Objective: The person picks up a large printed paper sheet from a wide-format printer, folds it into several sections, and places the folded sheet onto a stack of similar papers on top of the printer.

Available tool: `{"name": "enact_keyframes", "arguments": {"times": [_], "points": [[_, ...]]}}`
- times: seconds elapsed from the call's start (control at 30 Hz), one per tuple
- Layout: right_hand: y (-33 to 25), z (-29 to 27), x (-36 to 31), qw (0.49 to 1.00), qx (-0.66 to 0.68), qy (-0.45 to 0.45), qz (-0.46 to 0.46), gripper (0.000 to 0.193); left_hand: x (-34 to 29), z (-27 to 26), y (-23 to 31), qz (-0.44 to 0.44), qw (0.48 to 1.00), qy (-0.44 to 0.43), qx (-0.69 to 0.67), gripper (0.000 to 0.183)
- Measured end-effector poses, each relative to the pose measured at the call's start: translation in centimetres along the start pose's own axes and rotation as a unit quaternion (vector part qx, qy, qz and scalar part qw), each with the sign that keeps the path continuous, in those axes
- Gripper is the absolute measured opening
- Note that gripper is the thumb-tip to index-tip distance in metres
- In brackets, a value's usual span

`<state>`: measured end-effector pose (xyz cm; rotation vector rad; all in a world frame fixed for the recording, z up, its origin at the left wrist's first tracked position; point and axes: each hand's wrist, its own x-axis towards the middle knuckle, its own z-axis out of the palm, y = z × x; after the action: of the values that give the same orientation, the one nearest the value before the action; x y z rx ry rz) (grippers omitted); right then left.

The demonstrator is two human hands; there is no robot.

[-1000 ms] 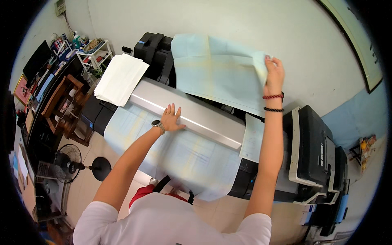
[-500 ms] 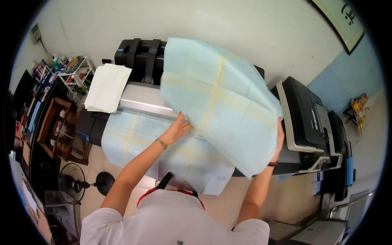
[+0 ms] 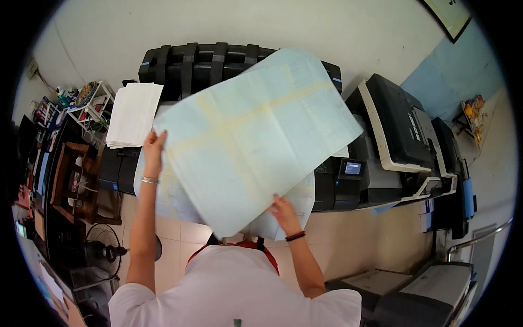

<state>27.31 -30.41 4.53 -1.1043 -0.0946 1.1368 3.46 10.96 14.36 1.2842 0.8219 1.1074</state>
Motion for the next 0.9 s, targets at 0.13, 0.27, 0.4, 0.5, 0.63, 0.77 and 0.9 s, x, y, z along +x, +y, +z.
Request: {"name": "enact_keyframes", "arguments": {"times": [0.13,0.27,0.4,0.5,0.63,0.77,0.9], "points": [[2.6,6.5,-3.2,0.956,-0.171,-0.177,0.161,0.032,-0.4,-4.6,7.9,0.070,0.995,-0.071,0.032,0.029],[-0.2,9.2,-2.6,0.875,-0.337,-0.301,0.172,0.026,-0.8,-11.9,9.7,0.097,0.990,-0.060,0.081,0.025],[-4.9,7.6,3.1,0.921,-0.328,-0.202,-0.059,0.020,-1.7,-16.4,8.4,0.107,0.991,-0.024,0.071,0.024],[-10.4,7.5,8.3,0.810,-0.480,0.014,-0.337,0.031,-2.4,-18.6,7.9,0.091,0.992,-0.009,0.083,0.026],[-17.1,7.0,14.1,0.630,-0.625,0.054,-0.457,0.075,-2.6,-21.6,7.5,0.080,0.992,-0.013,0.095,0.027],[-19.1,5.9,17.9,0.582,-0.730,0.064,-0.353,0.084,-2.1,-22.6,6.4,0.076,0.993,-0.013,0.084,0.027],[-19.7,6.0,19.8,0.539,-0.803,0.045,-0.251,0.066,-2.5,-23.2,6.4,0.072,0.993,-0.005,0.094,0.026]]}}
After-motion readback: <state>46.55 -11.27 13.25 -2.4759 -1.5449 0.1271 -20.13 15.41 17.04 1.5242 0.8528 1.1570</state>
